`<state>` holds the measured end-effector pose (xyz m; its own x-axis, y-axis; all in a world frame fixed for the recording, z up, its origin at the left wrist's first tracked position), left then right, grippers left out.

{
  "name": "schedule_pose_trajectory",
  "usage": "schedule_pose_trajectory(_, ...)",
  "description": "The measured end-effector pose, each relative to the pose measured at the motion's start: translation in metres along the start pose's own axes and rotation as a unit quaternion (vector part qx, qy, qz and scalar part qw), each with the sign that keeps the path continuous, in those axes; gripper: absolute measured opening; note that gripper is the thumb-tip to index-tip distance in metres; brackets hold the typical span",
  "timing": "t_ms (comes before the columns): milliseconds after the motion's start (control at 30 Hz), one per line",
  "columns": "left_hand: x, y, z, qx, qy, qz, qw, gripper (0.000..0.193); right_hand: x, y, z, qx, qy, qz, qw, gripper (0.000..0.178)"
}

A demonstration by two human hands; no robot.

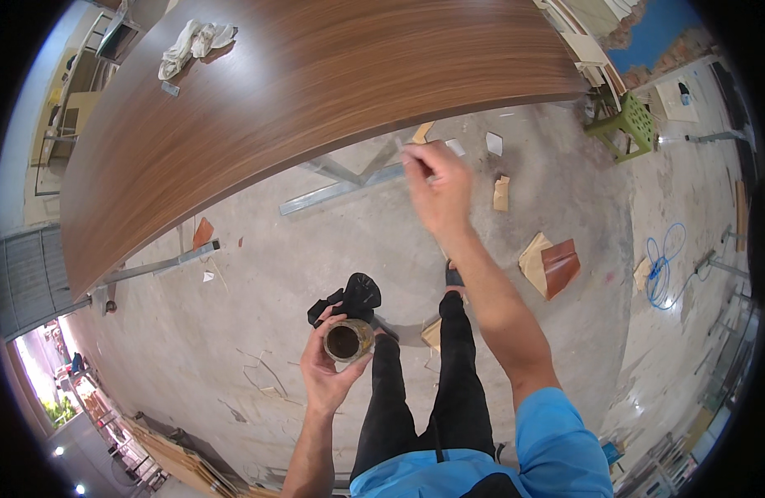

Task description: The person scrapes the edge of a large wooden board with a utility knife, then wipes the surface with a cloth. Later, the person applies a liquid finish to the board's edge using a small brush from a container.

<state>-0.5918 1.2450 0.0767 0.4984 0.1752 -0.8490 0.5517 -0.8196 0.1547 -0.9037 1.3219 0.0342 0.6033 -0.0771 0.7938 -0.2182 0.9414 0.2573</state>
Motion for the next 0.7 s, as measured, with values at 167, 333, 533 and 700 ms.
schedule_pose_trajectory(167, 0.007, 0.015, -0.004, -0.019, 0.03, -0.024, 0.999, 0.071, -0.002, 0.017, 0.001, -0.049, -0.05, -0.018, 0.997, 0.012)
schedule_pose_trajectory(333, 0.011, 0.025, -0.007, -0.031, 0.029, -0.041, 0.998, 0.071, -0.011, 0.034, 0.01, -0.089, -0.032, -0.031, 0.995, 0.014)
schedule_pose_trajectory(533, 0.02, 0.038, -0.011, -0.045, 0.042, -0.05, 0.997, 0.069, 0.03, -0.065, -0.018, 0.04, 0.005, 0.029, 0.999, 0.011)
schedule_pose_trajectory(700, 0.031, 0.06, -0.017, -0.061, 0.037, -0.061, 0.996, 0.072, 0.034, -0.037, -0.012, -0.074, -0.015, 0.004, 0.997, 0.009)
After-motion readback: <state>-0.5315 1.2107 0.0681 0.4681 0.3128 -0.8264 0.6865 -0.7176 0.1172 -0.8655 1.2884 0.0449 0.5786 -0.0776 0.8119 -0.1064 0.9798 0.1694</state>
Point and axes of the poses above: each hand's wrist, its own z-axis towards the middle knuckle, its own y-axis out of the back of the hand, x = y × z, the point moved 6 cm from there along z, towards the middle knuckle, and after that the axes turned 15 degrees about y, right-handed, at the moved point
